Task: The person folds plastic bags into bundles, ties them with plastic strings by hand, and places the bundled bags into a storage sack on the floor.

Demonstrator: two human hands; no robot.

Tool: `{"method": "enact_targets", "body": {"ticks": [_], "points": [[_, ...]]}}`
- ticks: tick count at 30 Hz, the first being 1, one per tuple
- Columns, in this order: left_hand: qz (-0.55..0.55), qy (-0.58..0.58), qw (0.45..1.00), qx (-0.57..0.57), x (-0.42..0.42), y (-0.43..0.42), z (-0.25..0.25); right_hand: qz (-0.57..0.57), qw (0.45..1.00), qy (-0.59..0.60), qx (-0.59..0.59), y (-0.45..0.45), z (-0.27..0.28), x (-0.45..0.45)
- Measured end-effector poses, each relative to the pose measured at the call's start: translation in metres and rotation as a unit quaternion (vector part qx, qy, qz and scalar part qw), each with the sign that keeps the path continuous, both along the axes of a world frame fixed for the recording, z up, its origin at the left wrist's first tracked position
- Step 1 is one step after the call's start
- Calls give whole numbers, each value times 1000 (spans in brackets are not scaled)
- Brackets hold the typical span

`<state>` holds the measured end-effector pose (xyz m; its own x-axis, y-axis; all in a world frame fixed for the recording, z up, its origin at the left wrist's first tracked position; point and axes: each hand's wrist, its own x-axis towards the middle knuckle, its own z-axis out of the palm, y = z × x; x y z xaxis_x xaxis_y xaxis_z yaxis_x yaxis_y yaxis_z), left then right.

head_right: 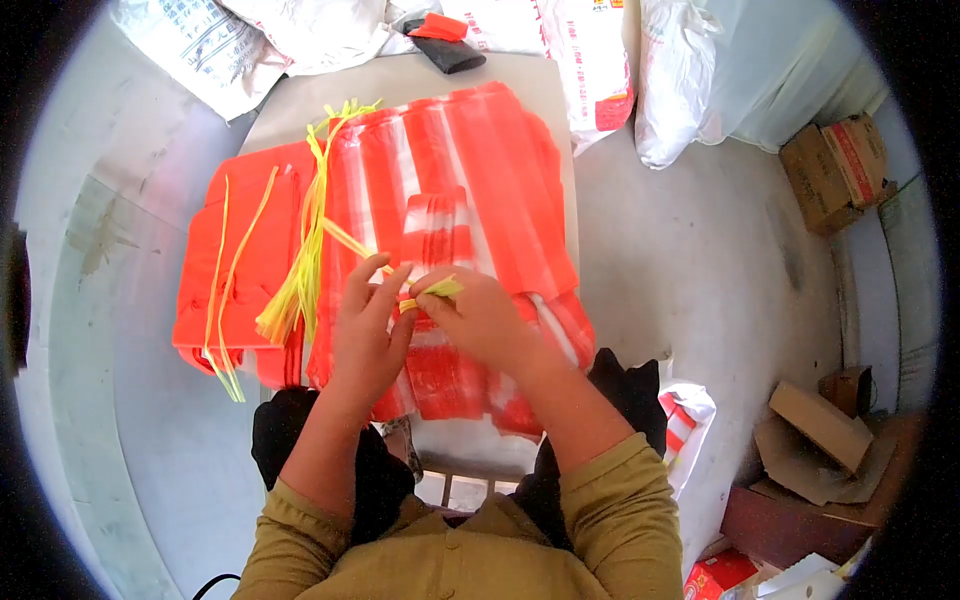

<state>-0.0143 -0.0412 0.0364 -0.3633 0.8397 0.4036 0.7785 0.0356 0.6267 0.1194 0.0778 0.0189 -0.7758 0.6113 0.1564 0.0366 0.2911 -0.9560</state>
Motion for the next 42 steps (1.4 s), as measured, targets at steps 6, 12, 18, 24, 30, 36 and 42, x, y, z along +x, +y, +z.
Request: {"method": "enact_targets", "body": {"ticks": [6, 12, 18, 24, 30, 36, 42], "points": [[-15, 57, 998, 28, -4, 5, -9, 0, 999, -45, 17, -2, 16, 7], [39, -78, 996, -13, -2, 8, -7, -18, 967, -89, 240, -1, 15, 13], [-6, 22, 1000, 3, 4, 10, -3, -71, 912, -29, 404, -4, 8, 12], [-23, 59, 998, 14, 5, 10, -4, -56, 949, -67, 304, 7, 1, 12], [-37, -141, 989, 6, -1, 13, -9, 45, 987, -72, 140, 13, 14, 18], [-23, -133, 990, 33, -4, 14, -7, -40, 972, -51, 227, 9, 10, 16], [-1, -154, 988, -14, -12, 13, -9, -77, 953, -67, 284, 5, 5, 21]]}}
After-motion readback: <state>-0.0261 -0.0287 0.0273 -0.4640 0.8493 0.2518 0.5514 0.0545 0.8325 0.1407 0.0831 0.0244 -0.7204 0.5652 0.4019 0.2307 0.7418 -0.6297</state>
